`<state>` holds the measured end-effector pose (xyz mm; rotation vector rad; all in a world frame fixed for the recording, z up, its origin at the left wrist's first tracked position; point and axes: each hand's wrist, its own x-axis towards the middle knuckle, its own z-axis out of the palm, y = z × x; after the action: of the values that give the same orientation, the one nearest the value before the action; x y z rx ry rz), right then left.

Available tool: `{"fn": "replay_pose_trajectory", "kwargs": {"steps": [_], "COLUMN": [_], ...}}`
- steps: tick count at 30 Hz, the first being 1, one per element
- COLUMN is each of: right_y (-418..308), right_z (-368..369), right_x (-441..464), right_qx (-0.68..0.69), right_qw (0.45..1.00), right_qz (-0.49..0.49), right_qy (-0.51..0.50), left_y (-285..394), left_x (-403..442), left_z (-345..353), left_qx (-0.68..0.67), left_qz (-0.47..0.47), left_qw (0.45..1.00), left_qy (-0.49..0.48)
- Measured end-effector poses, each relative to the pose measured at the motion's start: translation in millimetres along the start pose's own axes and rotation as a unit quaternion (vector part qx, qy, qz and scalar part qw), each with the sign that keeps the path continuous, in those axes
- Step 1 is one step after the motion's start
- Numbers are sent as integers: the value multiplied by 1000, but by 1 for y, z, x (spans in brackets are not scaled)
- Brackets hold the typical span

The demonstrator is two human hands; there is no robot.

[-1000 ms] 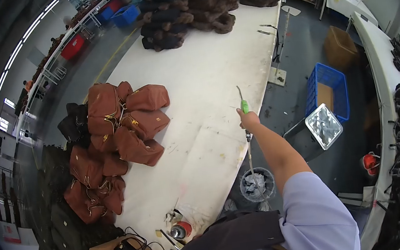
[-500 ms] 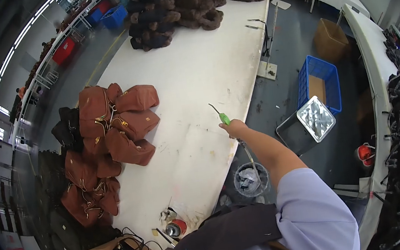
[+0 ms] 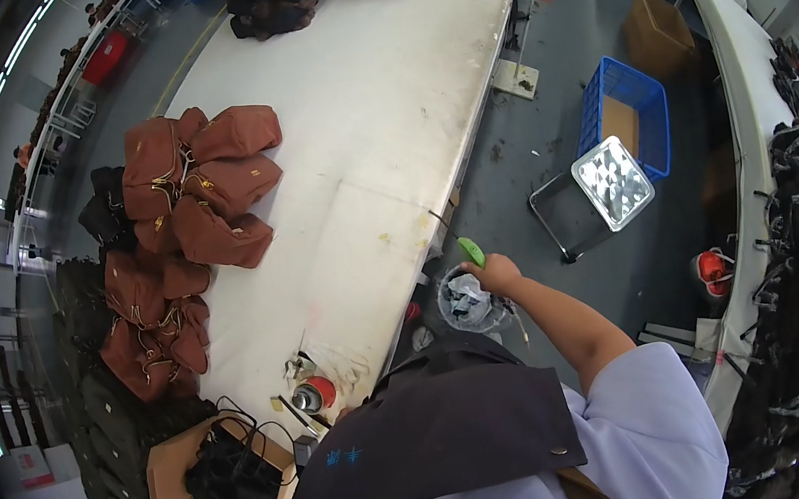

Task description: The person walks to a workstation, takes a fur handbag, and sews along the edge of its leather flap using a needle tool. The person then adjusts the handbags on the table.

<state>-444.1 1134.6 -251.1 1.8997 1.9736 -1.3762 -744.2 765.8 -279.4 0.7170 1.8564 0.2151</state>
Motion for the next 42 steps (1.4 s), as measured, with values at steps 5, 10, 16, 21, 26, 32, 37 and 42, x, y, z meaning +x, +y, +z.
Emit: {"fn": "replay_pose_trajectory", "kwargs": {"steps": [5,10,16,21,26,32,37,42], "right_y": [25,82,17,-84,-148,-155,-101,-39], "right_z": [-14,-22,-123,-173,-154,-84,-48,-69], "right_x": [-31,-33,1,41,87,105,91,75], "right_qx": [-21,162,83,105,36,69,-47,91], "right_qw": [997,978,984,975,983,989,981,994], "right_qz": [-45,104,-10,-104,-125,-122,-166,-12], "right_qy": [-61,75,156,166,128,45,-83,57], "left_y": [7,16,17,-40,-135,-145,-157,-150], "left_x": [5,19,24,35,44,-4,-37,-37], "left_z": [0,6,30,60,95,73,111,124], "left_qx": [48,87,91,33,-49,-52,-52,-33], "left_qz": [20,50,67,64,80,19,-43,-82], "left_qw": [999,995,993,992,984,981,985,988], "left_qy": [4,8,40,106,150,187,157,129]}}
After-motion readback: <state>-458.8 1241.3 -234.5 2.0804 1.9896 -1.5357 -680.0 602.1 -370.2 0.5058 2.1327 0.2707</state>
